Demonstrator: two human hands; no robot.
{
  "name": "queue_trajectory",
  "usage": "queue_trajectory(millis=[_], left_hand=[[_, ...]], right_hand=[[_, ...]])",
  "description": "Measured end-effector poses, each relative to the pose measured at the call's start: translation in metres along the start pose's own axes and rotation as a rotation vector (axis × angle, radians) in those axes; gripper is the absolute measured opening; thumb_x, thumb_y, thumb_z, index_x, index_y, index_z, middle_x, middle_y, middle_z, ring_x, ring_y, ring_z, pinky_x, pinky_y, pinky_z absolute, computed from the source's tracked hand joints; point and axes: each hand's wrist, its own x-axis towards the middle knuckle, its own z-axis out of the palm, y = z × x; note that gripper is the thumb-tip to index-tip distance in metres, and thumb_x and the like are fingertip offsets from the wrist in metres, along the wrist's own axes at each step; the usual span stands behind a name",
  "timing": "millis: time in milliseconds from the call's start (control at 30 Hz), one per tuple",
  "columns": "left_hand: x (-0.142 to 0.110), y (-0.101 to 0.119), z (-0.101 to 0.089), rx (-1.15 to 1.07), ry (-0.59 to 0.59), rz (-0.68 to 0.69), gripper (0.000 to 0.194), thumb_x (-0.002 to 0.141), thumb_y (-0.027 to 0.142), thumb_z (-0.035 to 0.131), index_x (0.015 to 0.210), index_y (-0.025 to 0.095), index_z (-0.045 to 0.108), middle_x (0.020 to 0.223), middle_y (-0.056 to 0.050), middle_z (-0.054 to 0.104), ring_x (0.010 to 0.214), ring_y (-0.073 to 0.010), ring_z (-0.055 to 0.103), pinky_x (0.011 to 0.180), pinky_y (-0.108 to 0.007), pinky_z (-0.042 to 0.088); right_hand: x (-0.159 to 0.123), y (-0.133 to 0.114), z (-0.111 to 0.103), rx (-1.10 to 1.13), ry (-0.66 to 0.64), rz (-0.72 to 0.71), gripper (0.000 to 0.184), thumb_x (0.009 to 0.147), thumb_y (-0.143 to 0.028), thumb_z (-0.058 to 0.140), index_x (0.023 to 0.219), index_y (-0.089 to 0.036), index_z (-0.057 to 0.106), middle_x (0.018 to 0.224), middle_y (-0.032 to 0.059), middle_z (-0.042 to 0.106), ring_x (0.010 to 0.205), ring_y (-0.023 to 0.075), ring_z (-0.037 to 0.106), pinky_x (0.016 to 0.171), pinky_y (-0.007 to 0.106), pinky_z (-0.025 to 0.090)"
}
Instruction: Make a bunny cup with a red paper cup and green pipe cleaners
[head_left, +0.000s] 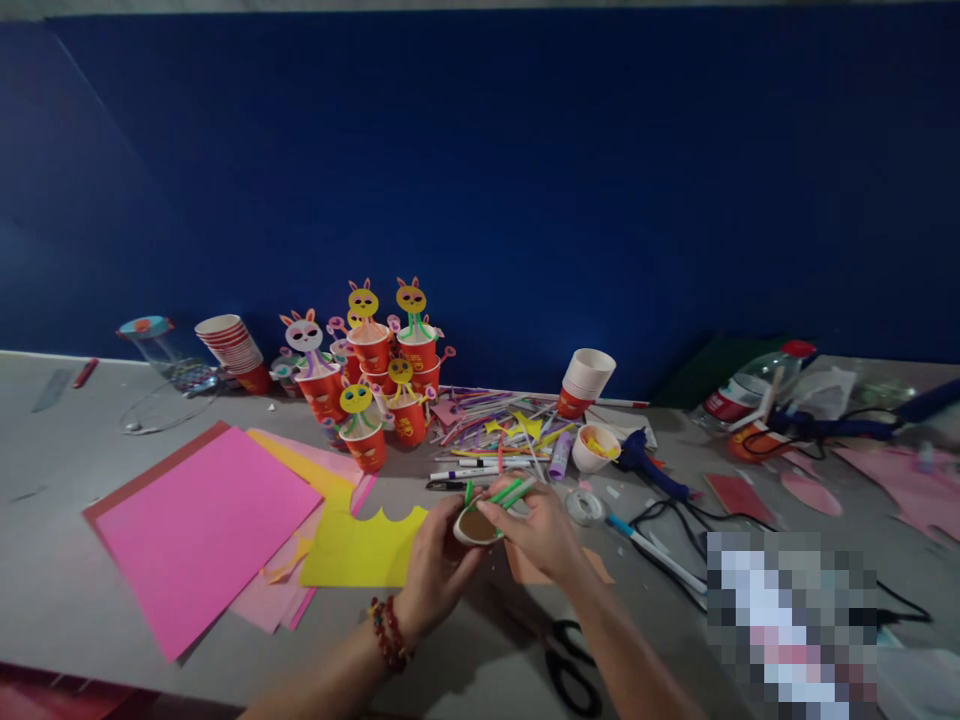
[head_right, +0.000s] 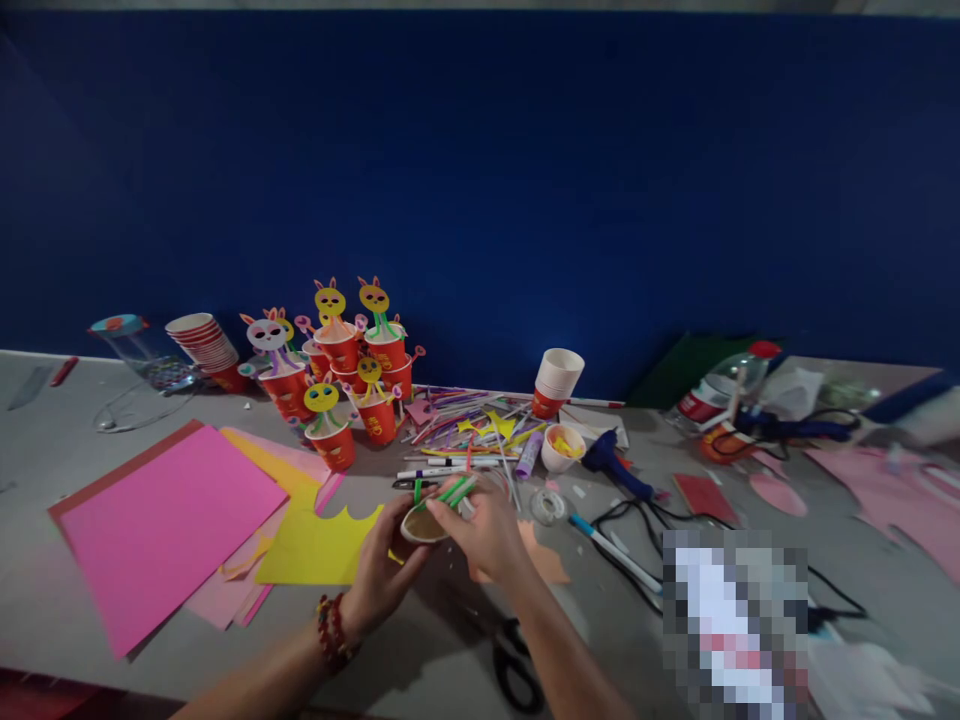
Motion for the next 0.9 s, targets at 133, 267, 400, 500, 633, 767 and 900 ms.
queue_trajectory(millis=[133, 267, 400, 500, 633, 767, 900], left_hand=[[-0.004, -0.004, 0.0, 0.0, -0.002, 0.0, 0.048, 0.086, 0.025, 0.065, 0.13, 0.024, 0.049, 0.125, -0.012, 0.064, 0.113, -0.026, 0.064, 0.094, -0.042, 0.054], [-0.008, -0.011, 0.0, 0.007, 0.014, 0.005, 0.049, 0.085, 0.023, 0.065, 0.131, 0.023, 0.049, 0.127, -0.012, 0.064, 0.115, -0.0265, 0.063, 0.094, -0.041, 0.054], [-0.008, -0.013, 0.001, 0.014, 0.031, -0.001, 0.048, 0.085, 0.022, 0.065, 0.13, 0.024, 0.049, 0.124, -0.011, 0.065, 0.112, -0.0251, 0.064, 0.093, -0.04, 0.054], [-0.006, -0.013, 0.003, -0.012, 0.044, -0.037, 0.048, 0.084, 0.021, 0.065, 0.129, 0.024, 0.048, 0.122, -0.011, 0.065, 0.111, -0.024, 0.065, 0.094, -0.04, 0.054], [-0.005, -0.012, 0.004, -0.039, 0.036, -0.086, 0.046, 0.084, 0.022, 0.064, 0.128, 0.023, 0.049, 0.121, -0.011, 0.065, 0.108, -0.0234, 0.066, 0.092, -0.039, 0.056], [-0.005, -0.009, 0.003, -0.046, 0.041, -0.072, 0.043, 0.084, 0.024, 0.065, 0.126, 0.022, 0.052, 0.119, -0.011, 0.067, 0.105, -0.0236, 0.067, 0.089, -0.038, 0.057], [-0.006, -0.011, 0.002, -0.029, 0.04, -0.053, 0.044, 0.082, 0.023, 0.066, 0.125, 0.022, 0.054, 0.119, -0.012, 0.067, 0.108, -0.0251, 0.066, 0.092, -0.04, 0.055]], right_hand=[[-0.002, 0.0, 0.002, 0.006, -0.009, 0.027, 0.013, 0.081, -0.03, 0.065, 0.072, -0.022, 0.067, 0.081, 0.0058, 0.073, 0.082, 0.0245, 0.068, 0.078, 0.036, 0.052], [-0.003, -0.001, 0.004, -0.025, -0.007, 0.043, 0.01, 0.081, -0.026, 0.062, 0.076, -0.021, 0.069, 0.085, 0.007, 0.074, 0.086, 0.0259, 0.069, 0.078, 0.037, 0.052], [-0.003, -0.002, 0.003, -0.017, -0.041, 0.001, 0.01, 0.084, -0.026, 0.062, 0.082, -0.022, 0.07, 0.092, 0.0067, 0.075, 0.093, 0.0258, 0.068, 0.084, 0.038, 0.052], [-0.002, -0.004, 0.0, -0.035, -0.122, -0.015, 0.01, 0.082, -0.026, 0.067, 0.09, -0.023, 0.072, 0.101, 0.0056, 0.075, 0.101, 0.0269, 0.067, 0.09, 0.039, 0.05], [0.0, -0.005, -0.001, -0.057, -0.168, -0.016, 0.015, 0.078, -0.017, 0.069, 0.091, -0.024, 0.073, 0.099, 0.0045, 0.075, 0.101, 0.0268, 0.066, 0.093, 0.04, 0.049], [0.0, -0.003, 0.001, -0.075, -0.108, -0.017, 0.015, 0.077, -0.015, 0.068, 0.088, -0.024, 0.074, 0.095, 0.0043, 0.075, 0.097, 0.0264, 0.066, 0.092, 0.042, 0.049], [-0.002, -0.005, 0.005, -0.087, -0.097, -0.011, 0.011, 0.079, -0.017, 0.066, 0.084, -0.024, 0.073, 0.093, 0.0047, 0.076, 0.095, 0.0261, 0.067, 0.091, 0.041, 0.049]])
